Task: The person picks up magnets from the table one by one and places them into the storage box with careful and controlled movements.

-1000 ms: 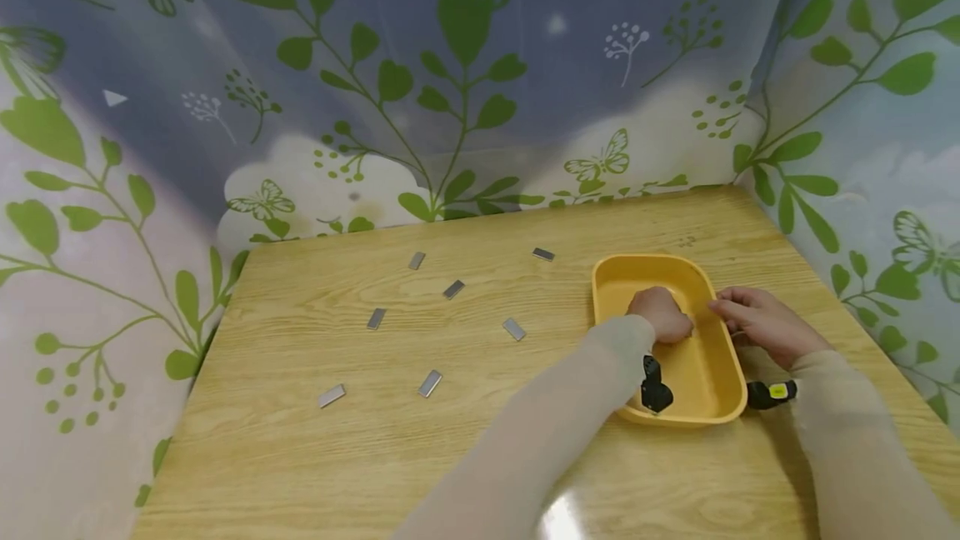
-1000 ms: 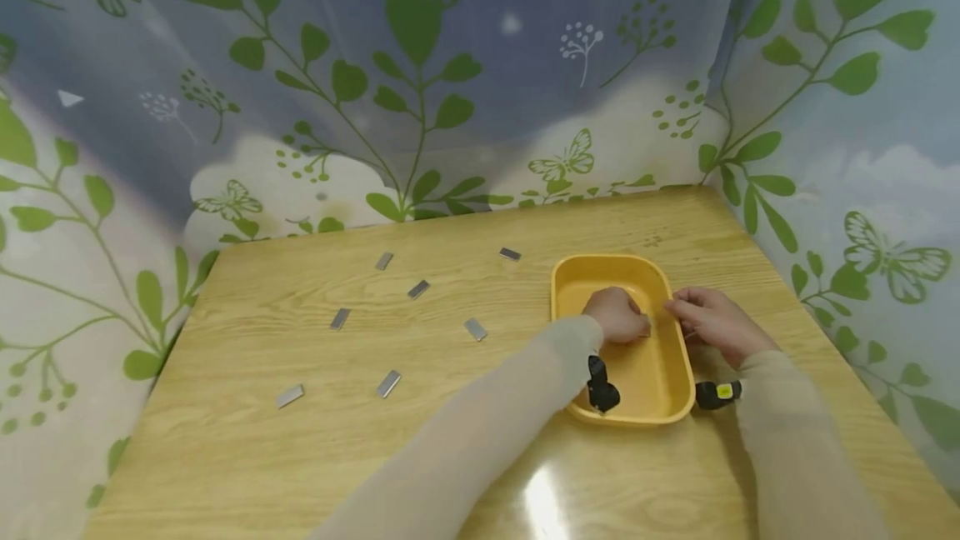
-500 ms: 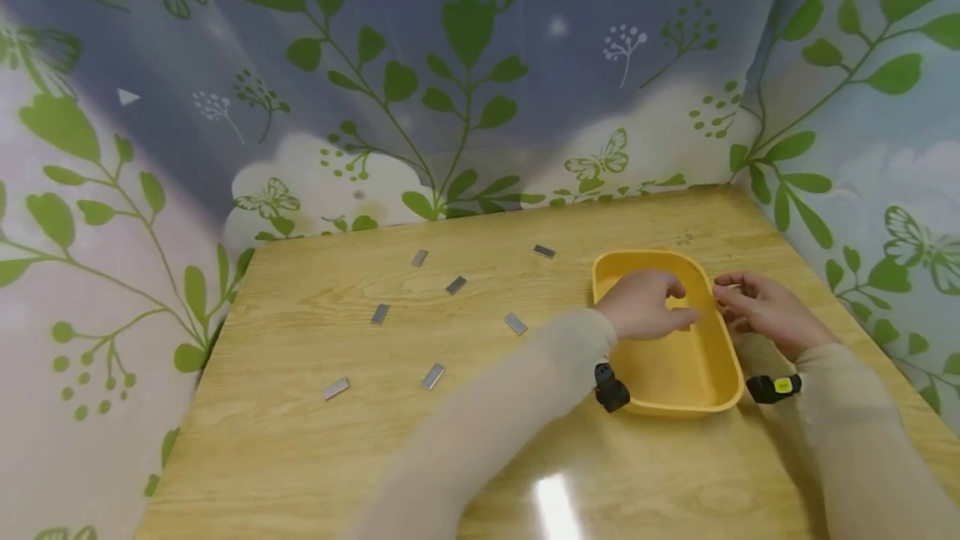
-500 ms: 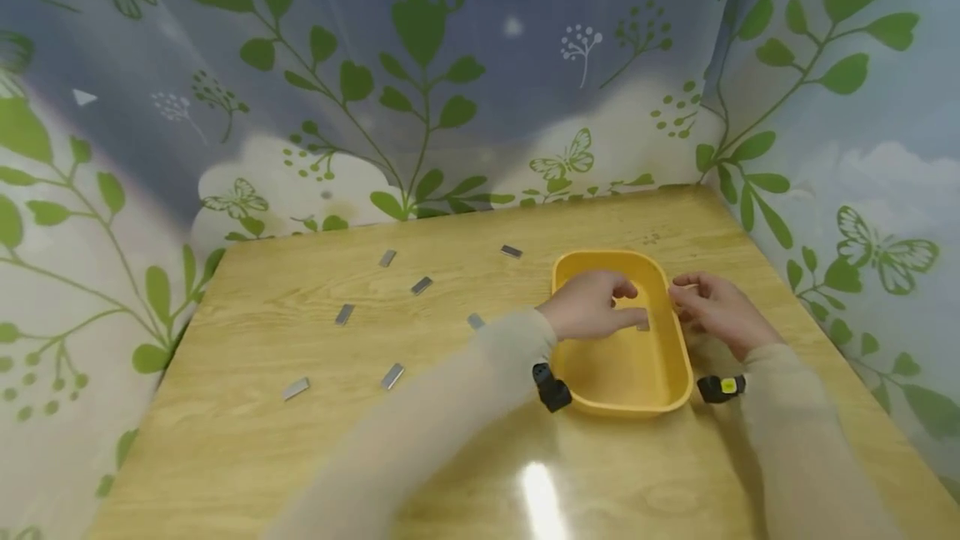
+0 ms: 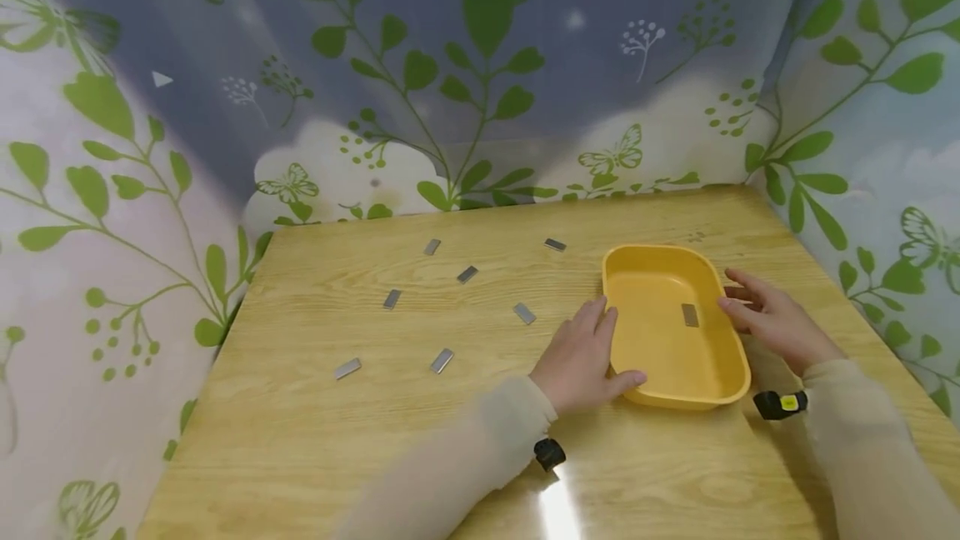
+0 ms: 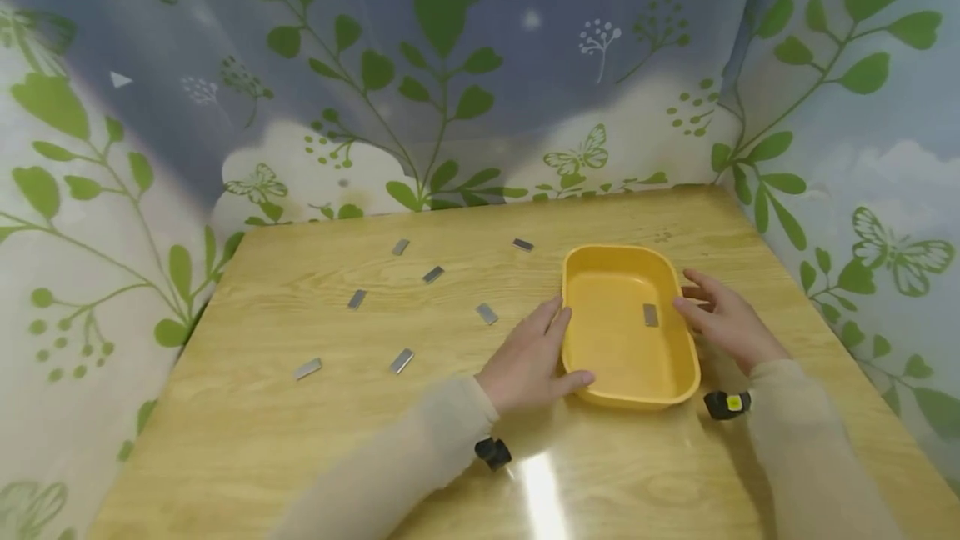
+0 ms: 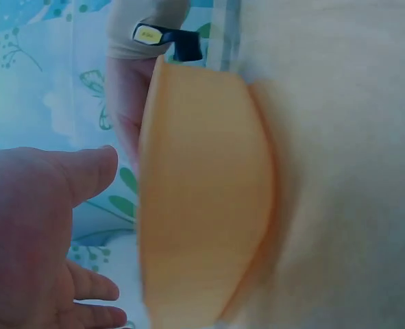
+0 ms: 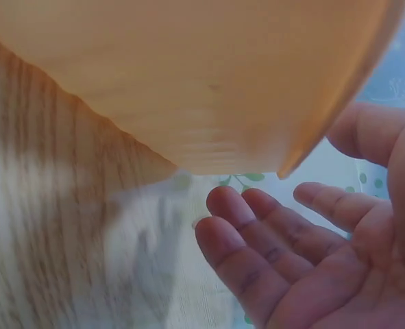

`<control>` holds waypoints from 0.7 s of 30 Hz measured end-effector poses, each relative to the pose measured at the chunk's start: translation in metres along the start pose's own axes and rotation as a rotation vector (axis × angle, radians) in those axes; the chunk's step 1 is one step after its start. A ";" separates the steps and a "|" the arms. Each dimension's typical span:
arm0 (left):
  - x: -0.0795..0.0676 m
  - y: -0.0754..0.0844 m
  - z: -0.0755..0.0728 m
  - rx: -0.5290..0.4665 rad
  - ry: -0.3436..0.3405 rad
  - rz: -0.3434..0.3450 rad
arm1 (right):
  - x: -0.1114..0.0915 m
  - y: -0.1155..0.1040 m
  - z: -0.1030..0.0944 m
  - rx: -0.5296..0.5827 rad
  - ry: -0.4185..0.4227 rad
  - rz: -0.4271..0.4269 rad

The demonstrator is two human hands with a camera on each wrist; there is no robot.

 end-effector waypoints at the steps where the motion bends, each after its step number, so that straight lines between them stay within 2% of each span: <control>1: -0.002 -0.001 0.004 0.004 -0.006 -0.001 | 0.000 0.001 0.001 -0.002 0.001 -0.009; 4: -0.007 -0.002 0.012 0.020 -0.021 -0.016 | 0.000 0.001 0.003 -0.009 0.002 -0.041; 9: -0.010 -0.004 0.015 0.055 -0.029 -0.047 | 0.001 0.000 0.006 -0.043 0.008 -0.051; 14: -0.010 -0.005 0.016 0.116 -0.025 -0.054 | 0.002 -0.002 0.009 -0.111 0.057 -0.045; 21: -0.015 -0.011 0.014 0.170 0.003 -0.079 | 0.007 -0.007 0.020 -0.225 0.145 -0.083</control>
Point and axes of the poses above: each hand's wrist, its own x-axis towards the middle knuckle, its own z-axis out of the palm, y = z × x, the point moved 7 cm from there along x, towards the middle knuckle, and after that the axes turned 14 degrees about -z, right-handed, at the moved point
